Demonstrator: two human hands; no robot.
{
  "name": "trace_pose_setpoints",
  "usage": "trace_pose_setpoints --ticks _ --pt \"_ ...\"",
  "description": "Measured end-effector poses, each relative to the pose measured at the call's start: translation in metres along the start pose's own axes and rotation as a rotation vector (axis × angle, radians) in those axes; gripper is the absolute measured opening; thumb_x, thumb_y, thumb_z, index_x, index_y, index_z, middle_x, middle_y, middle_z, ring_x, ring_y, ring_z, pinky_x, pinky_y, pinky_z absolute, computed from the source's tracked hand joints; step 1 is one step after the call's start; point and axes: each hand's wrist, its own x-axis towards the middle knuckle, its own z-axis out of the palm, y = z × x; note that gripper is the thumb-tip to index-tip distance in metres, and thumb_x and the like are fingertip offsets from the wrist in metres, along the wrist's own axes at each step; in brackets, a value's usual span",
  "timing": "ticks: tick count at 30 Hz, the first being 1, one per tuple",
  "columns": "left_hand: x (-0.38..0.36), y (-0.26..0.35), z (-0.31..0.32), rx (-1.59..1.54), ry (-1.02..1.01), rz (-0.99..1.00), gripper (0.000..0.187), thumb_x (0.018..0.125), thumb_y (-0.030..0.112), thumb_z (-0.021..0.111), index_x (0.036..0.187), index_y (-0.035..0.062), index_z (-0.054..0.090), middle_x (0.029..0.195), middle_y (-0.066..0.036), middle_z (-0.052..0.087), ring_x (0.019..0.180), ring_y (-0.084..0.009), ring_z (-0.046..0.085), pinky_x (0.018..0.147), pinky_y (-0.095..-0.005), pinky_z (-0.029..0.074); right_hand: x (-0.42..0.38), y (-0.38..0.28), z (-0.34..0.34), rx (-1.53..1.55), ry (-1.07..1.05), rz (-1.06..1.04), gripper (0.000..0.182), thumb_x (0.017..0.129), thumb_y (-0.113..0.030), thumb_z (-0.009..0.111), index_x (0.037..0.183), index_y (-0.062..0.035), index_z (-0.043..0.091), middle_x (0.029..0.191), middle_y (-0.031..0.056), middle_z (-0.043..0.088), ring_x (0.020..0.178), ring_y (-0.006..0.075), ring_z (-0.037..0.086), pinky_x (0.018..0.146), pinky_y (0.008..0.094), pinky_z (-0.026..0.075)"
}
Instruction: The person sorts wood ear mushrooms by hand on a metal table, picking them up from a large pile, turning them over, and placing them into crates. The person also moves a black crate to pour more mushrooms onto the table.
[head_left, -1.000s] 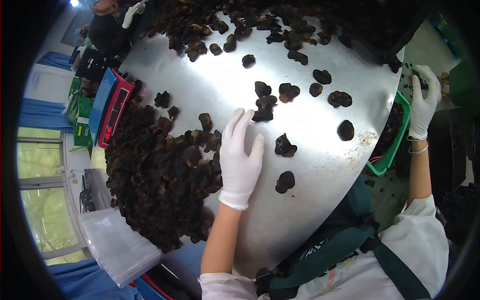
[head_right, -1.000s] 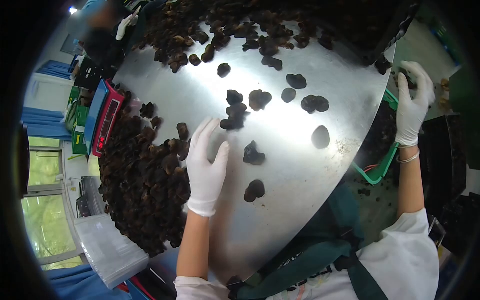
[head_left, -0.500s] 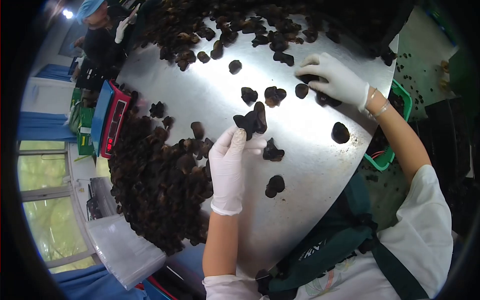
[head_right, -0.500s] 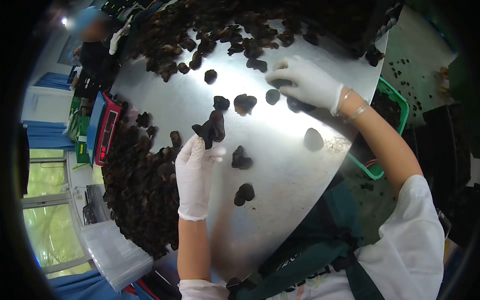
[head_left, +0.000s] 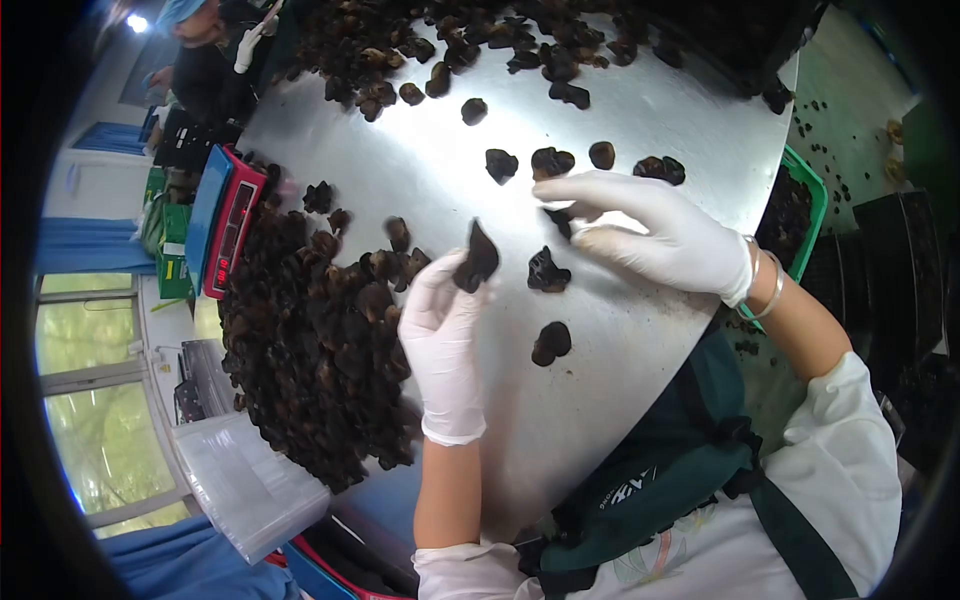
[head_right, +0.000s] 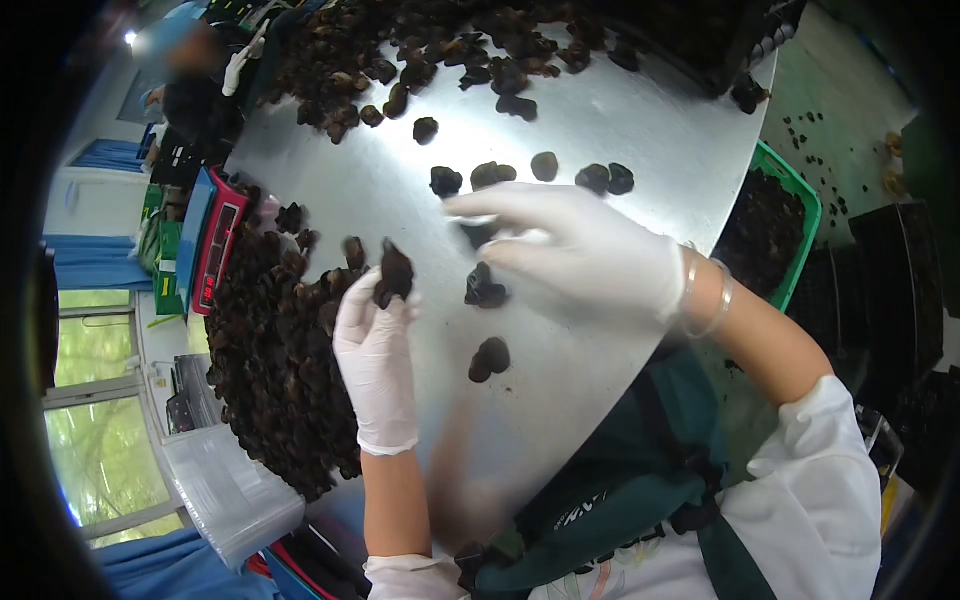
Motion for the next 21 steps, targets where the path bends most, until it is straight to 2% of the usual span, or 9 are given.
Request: trace_pose_setpoints --ticks 1,4,7,10,12,15,19,20,21 --pt "0.000 -0.005 -0.008 -0.018 0.048 0.033 0.027 0.096 0.001 0.062 0.123 0.0007 0.060 0.108 -0.005 0.068 0.094 -0.0120 0.064 0.084 -0.0255 0.050 0.004 -0.001 0.009 0.033 -0.003 -0.135 0.038 0.095 -0.010 0.055 0.132 -0.0038 0.059 0.120 0.0139 0.066 0.100 0.0236 0.063 0.094 0.0359 0.048" --pt "-0.011 0.000 -0.025 -0.026 0.050 0.084 0.024 0.094 0.002 0.065 0.118 0.0018 0.062 0.107 -0.005 0.069 0.092 -0.0121 0.064 0.082 -0.0256 0.050 0.016 -0.008 0.011 -0.030 0.077 -0.213 0.039 0.095 -0.007 0.053 0.133 -0.0023 0.059 0.128 0.0121 0.065 0.113 0.0231 0.063 0.100 0.0368 0.047" --pt "-0.023 -0.004 -0.039 0.137 0.151 0.058 0.023 0.093 0.003 0.068 0.115 0.0022 0.062 0.104 -0.005 0.069 0.089 -0.0118 0.064 0.082 -0.0259 0.050 -0.003 0.002 0.002 -0.354 0.070 -0.206 0.032 0.095 -0.009 0.055 0.125 -0.0028 0.062 0.122 0.0156 0.066 0.108 0.0250 0.064 0.094 0.0363 0.049" --pt "-0.035 -0.006 -0.045 0.140 0.159 0.089 0.021 0.092 0.004 0.070 0.112 0.0015 0.063 0.103 -0.006 0.069 0.087 -0.0114 0.063 0.080 -0.0264 0.050 -0.039 0.020 -0.004 -0.345 0.366 -0.111 0.021 0.094 -0.007 0.059 0.111 -0.0020 0.070 0.102 0.0095 0.071 0.091 0.0187 0.069 0.077 0.0313 0.054" --pt "-0.041 -0.008 -0.049 0.175 0.133 0.097 0.019 0.094 0.005 0.068 0.111 0.0004 0.063 0.100 -0.006 0.070 0.086 -0.0116 0.063 0.080 -0.0267 0.049 -0.068 0.015 -0.018 -0.056 0.560 0.332 0.022 0.102 -0.014 0.054 0.112 -0.0039 0.071 0.096 0.0009 0.069 0.080 0.0041 0.061 0.072 0.0209 0.050" --pt "-0.048 -0.008 -0.055 0.167 0.074 0.034 0.017 0.096 0.008 0.065 0.111 -0.0003 0.063 0.096 -0.005 0.070 0.084 -0.0117 0.064 0.082 -0.0271 0.050 -0.092 0.037 -0.049 -0.146 0.647 0.269 0.023 0.102 -0.016 0.056 0.114 -0.0030 0.070 0.093 0.0000 0.067 0.085 0.0040 0.057 0.077 0.0214 0.046" --pt "-0.052 -0.012 -0.057 0.241 0.098 0.062 0.015 0.097 0.007 0.064 0.111 -0.0010 0.064 0.096 -0.005 0.070 0.083 -0.0099 0.063 0.081 -0.0269 0.049 -0.082 0.012 -0.025 -0.231 0.413 0.399 0.027 0.087 -0.016 0.068 0.113 -0.0063 0.070 0.099 0.0042 0.063 0.085 0.0134 0.059 0.083 0.0273 0.047" --pt "-0.053 -0.014 -0.060 0.301 0.114 0.099 0.016 0.096 0.005 0.064 0.112 -0.0007 0.064 0.097 -0.004 0.070 0.083 -0.0092 0.062 0.080 -0.0259 0.049 -0.079 0.016 -0.019 -0.592 0.296 0.231 0.029 0.080 -0.011 0.071 0.109 -0.0066 0.070 0.101 0.0092 0.061 0.086 0.0228 0.061 0.082 0.0335 0.049" --pt "-0.055 -0.018 -0.065 0.364 0.134 0.136 0.017 0.096 0.003 0.064 0.112 -0.0004 0.064 0.098 -0.004 0.069 0.083 -0.0084 0.061 0.078 -0.0249 0.049 -0.074 0.024 -0.017 -0.744 0.221 0.036 0.028 0.078 -0.006 0.068 0.107 -0.0055 0.069 0.099 0.0124 0.061 0.090 0.0304 0.061 0.082 0.0378 0.050"
